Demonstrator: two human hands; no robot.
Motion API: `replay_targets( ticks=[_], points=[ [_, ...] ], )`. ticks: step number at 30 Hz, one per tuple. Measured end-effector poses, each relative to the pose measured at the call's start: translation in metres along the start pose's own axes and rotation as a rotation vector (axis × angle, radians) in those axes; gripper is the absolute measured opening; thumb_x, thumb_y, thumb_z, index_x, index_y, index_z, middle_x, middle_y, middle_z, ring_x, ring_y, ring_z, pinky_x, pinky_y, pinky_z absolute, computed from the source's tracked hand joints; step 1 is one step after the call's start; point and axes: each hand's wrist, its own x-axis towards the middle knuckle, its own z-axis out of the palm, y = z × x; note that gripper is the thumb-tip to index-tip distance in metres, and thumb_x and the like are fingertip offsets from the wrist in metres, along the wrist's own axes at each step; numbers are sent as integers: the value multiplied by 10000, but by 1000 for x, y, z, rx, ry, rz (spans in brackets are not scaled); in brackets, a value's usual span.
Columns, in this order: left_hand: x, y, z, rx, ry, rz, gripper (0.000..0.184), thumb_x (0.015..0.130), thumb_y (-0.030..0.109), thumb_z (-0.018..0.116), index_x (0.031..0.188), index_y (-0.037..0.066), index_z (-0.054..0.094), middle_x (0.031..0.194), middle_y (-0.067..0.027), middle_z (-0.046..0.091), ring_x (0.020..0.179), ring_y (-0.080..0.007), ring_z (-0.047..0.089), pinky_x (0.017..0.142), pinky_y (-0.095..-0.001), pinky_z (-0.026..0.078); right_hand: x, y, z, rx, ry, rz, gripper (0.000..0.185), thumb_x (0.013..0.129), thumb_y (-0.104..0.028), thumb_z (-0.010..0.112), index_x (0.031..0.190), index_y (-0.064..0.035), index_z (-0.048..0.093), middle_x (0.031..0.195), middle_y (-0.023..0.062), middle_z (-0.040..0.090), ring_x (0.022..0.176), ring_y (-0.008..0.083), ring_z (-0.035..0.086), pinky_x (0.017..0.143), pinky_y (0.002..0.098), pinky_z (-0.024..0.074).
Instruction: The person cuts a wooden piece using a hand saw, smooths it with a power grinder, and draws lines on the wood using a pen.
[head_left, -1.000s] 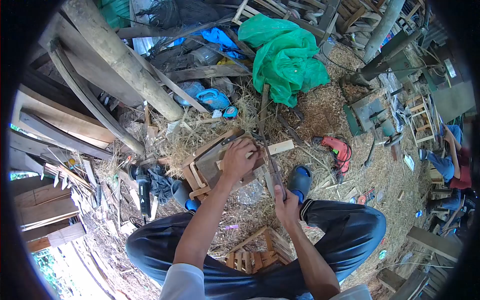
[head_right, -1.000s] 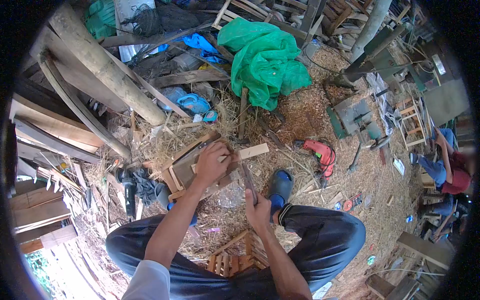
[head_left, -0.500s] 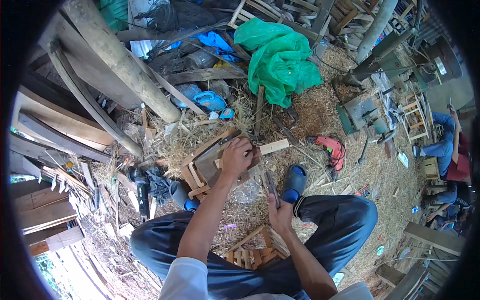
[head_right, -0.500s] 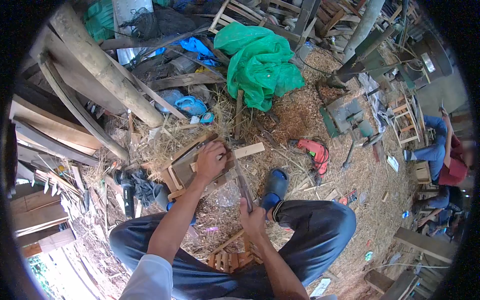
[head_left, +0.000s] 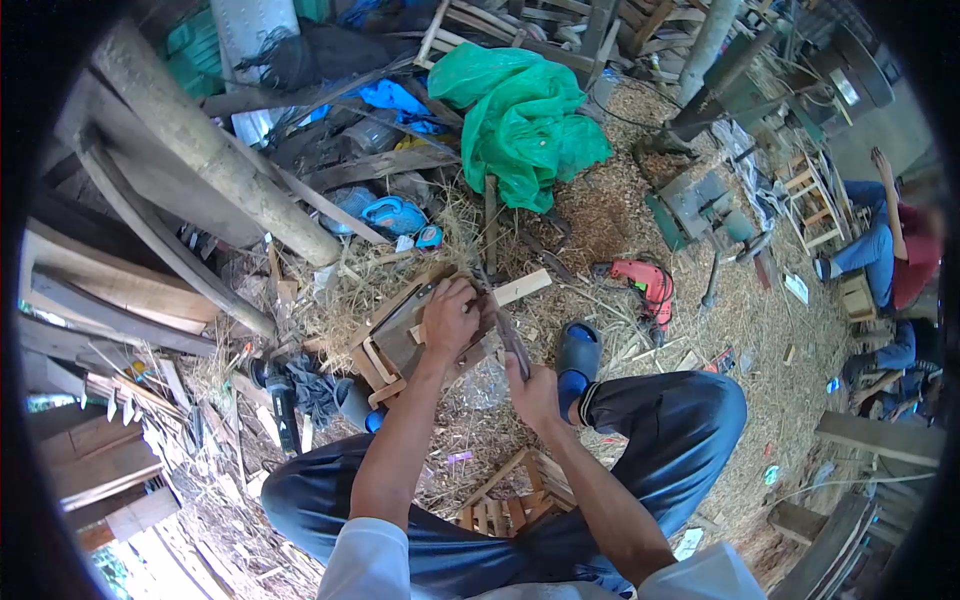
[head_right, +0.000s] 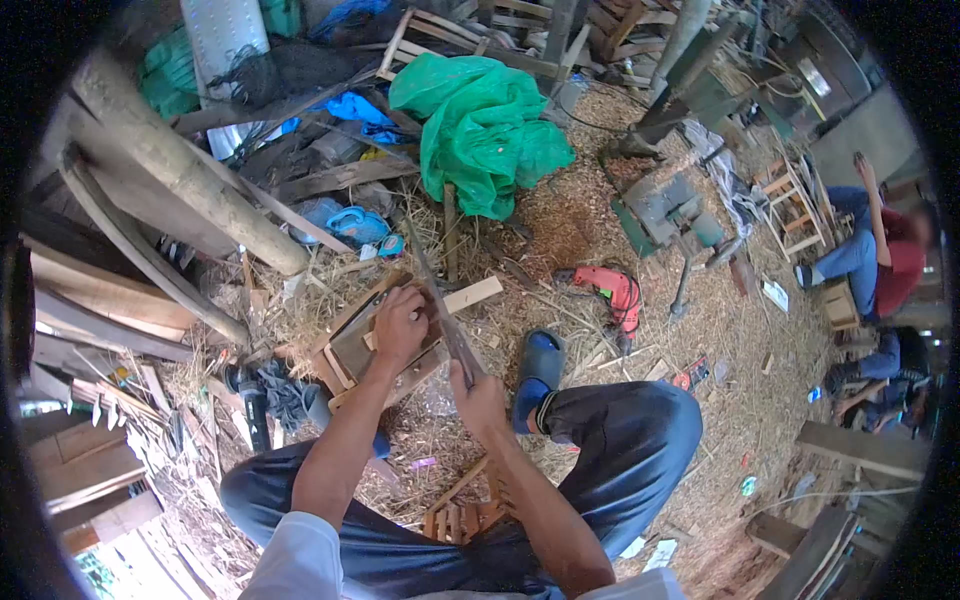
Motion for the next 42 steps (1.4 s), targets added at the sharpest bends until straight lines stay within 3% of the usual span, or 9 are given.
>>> replay_targets(
  ticks=[3,6,11,13,14,29,36,41,42],
  points=[
    [0,2,1,9,3,5,81,703,99,662,754,49,623,895,-65,619,928,-282,564,819,-409,445,-3,3,-6,65,-40,-20,645,964,-485,503,647,73,566,482,138,434,474,179,433,484,399,389],
    [-4,1,-1,22,48,52,81,707,94,672,763,60,626,882,-55,593,918,-271,561,806,-413,452,-33,-2,-14,3,-193,217,586,945,-490,495,851,62,667,609,273,575,678,469,627,635,490,483],
    [3,0,1,12,94,9,85,703,76,666,764,56,610,875,-71,574,907,-284,560,764,-408,472,-27,11,2,28,-30,27,479,945,-451,517,1074,-11,656,689,268,617,737,479,628,636,485,497],
    [3,3,1,44,84,1,95,703,69,662,769,50,595,857,-77,559,897,-291,556,767,-403,473,-29,15,-3,106,23,6,596,946,-470,551,698,70,590,471,149,421,472,143,432,469,394,379],
    [3,4,1,31,97,4,104,703,74,664,770,51,589,849,-78,550,891,-291,553,766,-403,472,-37,20,-8,124,-26,33,577,948,-465,548,711,59,591,484,138,431,483,128,424,467,386,371],
    [1,3,6,-7,74,-37,111,703,63,660,767,36,573,866,-123,558,908,-359,551,779,-448,466,-53,29,-22,234,82,0,668,931,-522,531,668,90,582,473,173,453,453,187,489,470,417,400],
    [8,9,2,81,100,17,120,729,94,688,741,52,575,808,-90,547,842,-302,550,739,-414,466,1,-5,-17,117,-30,-57,634,936,-474,545,667,96,608,502,213,516,441,273,516,493,440,429],
    [1,7,5,21,117,0,94,720,73,669,737,53,579,808,-99,552,837,-307,551,744,-422,465,-56,40,-21,196,210,-195,613,933,-442,569,645,98,597,484,197,499,447,249,529,486,433,428],
    [-3,7,7,21,108,2,94,720,73,669,737,53,579,808,-99,552,837,-307,551,744,-422,465,-37,17,-23,135,94,-44,594,933,-432,573,647,87,608,478,169,496,455,225,530,486,419,428]
  ],
)
